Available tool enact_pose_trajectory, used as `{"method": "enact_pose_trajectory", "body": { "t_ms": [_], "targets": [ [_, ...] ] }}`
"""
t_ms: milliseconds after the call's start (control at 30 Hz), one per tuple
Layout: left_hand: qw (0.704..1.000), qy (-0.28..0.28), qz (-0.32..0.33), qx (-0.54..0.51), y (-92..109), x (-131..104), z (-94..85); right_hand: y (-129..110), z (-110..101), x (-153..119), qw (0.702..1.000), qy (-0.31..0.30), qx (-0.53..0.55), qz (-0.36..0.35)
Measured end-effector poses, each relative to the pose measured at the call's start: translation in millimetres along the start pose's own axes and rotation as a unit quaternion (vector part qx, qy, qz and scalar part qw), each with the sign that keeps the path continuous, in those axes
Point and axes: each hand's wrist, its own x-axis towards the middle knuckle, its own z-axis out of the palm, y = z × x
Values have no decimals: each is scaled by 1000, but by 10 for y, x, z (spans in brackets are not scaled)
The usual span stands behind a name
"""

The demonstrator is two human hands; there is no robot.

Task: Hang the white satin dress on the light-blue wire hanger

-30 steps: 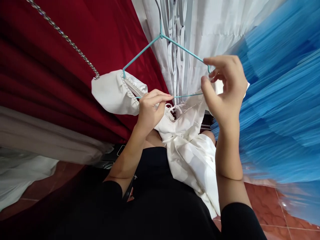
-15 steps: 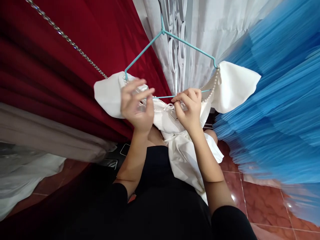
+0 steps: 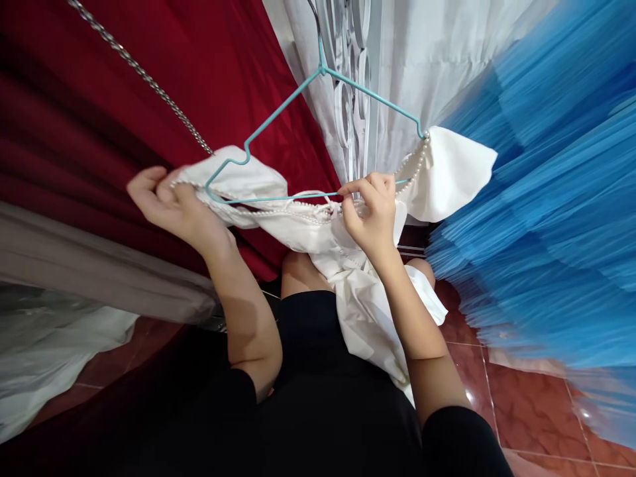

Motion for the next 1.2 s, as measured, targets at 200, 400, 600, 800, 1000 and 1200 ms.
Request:
{"method": "enact_pose_trajectory", "body": {
  "t_ms": [200, 400, 600, 800, 1000, 1200],
  "targets": [
    [981, -194, -2, 13, 637, -919, -106, 9, 14, 3, 1000, -18, -3, 14],
    [910, -403, 92, 27, 1250, -929, 375, -5, -70, -28, 999, -18, -21, 14],
    [883, -452, 51, 112, 1081, -838, 587, 192, -353, 38, 995, 74, -50, -43],
    [897, -425, 64, 103, 1050, -893, 544, 775, -742, 578, 992, 33, -119, -26],
    [899, -415, 74, 118, 1019, -785, 503, 879, -1054, 826, 989, 82, -114, 50],
    [891, -439, 63, 92, 1083, -797, 503, 1071, -1202, 472, 972, 216, -80, 52]
  ]
}}
